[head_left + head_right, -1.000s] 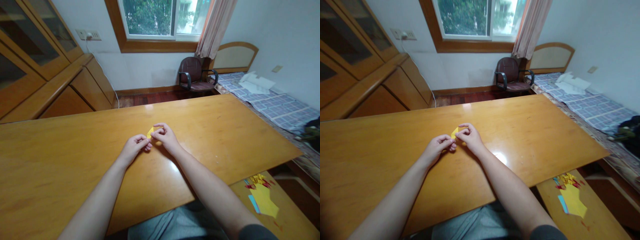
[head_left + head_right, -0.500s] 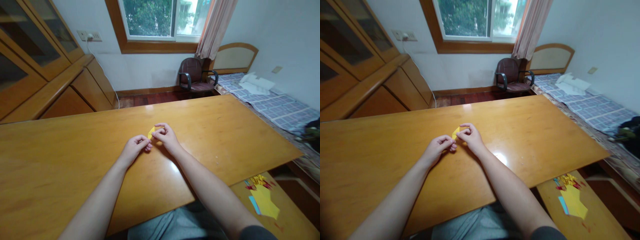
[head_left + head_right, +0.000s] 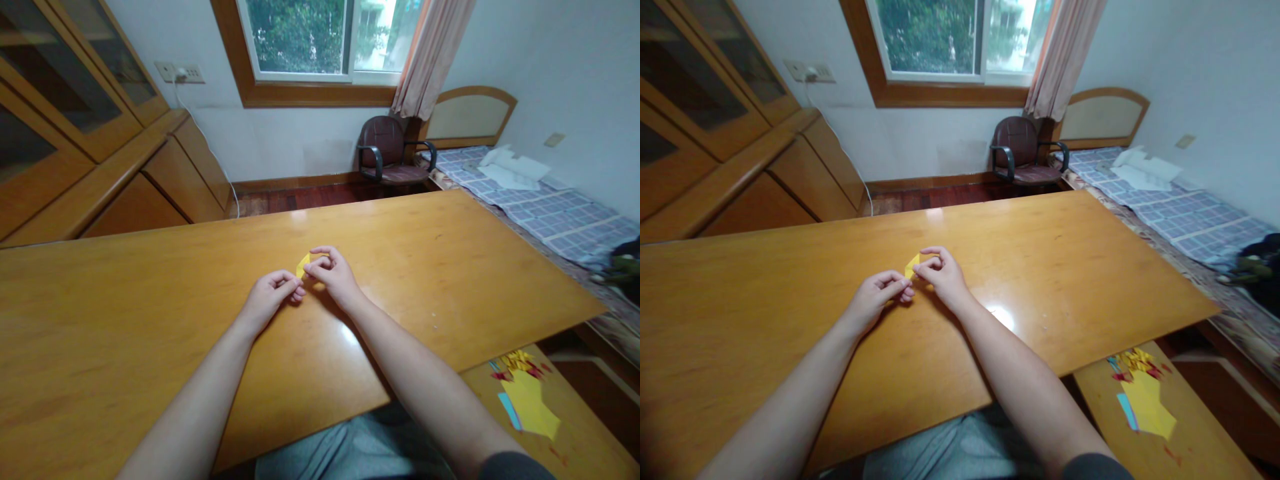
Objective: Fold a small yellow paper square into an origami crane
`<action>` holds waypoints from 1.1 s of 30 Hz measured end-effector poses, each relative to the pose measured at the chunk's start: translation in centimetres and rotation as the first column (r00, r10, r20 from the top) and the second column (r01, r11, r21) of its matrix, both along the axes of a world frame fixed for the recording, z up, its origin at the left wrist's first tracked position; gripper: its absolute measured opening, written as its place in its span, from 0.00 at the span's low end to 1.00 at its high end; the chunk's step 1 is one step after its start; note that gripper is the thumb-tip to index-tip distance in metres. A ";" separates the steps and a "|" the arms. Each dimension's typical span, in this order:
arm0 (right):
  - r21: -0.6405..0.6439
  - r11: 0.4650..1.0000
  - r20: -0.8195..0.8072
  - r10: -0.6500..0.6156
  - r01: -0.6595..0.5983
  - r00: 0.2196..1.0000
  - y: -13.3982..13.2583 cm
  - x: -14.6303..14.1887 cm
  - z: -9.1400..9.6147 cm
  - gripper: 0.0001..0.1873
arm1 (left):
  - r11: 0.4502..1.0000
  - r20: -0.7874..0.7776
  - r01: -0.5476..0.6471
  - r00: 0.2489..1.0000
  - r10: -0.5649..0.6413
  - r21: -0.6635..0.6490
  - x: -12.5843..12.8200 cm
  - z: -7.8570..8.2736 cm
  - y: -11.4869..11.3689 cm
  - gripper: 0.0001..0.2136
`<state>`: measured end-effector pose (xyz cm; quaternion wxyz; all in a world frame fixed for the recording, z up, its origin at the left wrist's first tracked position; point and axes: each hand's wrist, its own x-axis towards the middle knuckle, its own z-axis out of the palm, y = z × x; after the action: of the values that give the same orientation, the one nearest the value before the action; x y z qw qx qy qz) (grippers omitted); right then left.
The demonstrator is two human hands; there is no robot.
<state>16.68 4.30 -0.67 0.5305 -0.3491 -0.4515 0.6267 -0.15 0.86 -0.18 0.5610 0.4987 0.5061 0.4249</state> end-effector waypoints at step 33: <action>0.015 1.000 0.010 -0.020 0.020 1.000 0.0 0.0 0.1 0.23 | 0.999 0.014 -0.041 0.999 0.040 0.005 0.4 0.3 -0.1 0.15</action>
<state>16.72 4.35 -0.54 0.5371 -0.3528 -0.4553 0.6163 0.25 0.77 0.16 0.5544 0.4869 0.5109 0.4410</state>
